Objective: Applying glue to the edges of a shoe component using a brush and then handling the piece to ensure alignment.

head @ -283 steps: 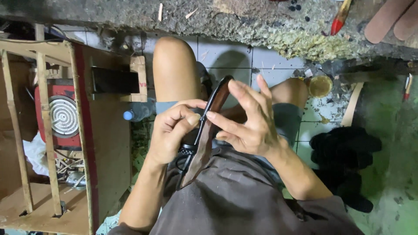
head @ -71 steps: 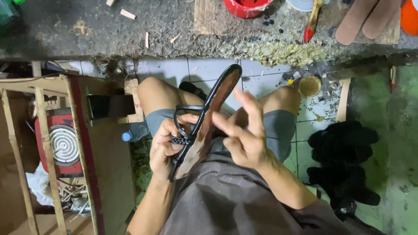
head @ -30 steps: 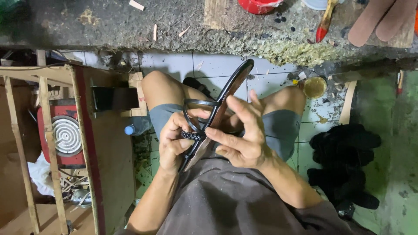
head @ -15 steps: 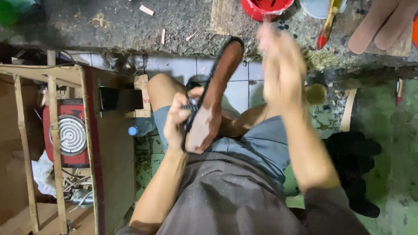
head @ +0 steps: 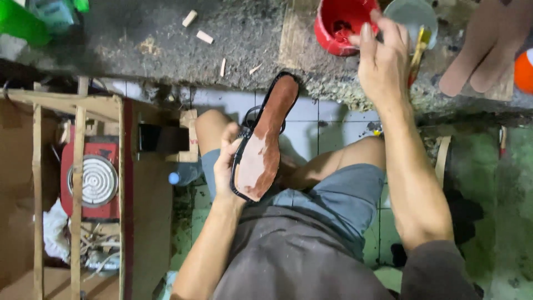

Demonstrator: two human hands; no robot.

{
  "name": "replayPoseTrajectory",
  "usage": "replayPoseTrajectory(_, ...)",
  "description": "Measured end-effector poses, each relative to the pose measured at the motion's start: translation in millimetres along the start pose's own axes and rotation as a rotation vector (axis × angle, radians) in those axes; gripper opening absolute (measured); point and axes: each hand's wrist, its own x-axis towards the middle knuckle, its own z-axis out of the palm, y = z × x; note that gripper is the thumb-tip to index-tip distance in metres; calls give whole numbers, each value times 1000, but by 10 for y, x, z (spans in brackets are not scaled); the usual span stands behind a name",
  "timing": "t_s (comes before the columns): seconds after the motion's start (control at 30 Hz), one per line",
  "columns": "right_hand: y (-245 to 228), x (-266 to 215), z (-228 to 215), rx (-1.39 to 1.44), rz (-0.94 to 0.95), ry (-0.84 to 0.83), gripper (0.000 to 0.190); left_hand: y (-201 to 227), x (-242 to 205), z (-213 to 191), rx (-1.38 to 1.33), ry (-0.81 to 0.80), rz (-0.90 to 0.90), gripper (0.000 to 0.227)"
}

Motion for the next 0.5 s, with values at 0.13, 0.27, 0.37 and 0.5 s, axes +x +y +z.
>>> replayPoseTrajectory(0.13,-503,-601,36,154,-180,76,36,17,-14,-166,259,-141,165,55)
replayPoseTrajectory(0.27,-1371,-1269,80,511,-278,22,51,-111,-49,-136,389,-281,279,44)
replayPoseTrajectory(0.37,-1398,-1330,263,356,-219,136,54,-104,-121,-55,438,-332,287,41)
replayPoseTrajectory(0.5,-1444,-1554,236,280,-305,119,45,-31,-225,89,497,-336,253,40)
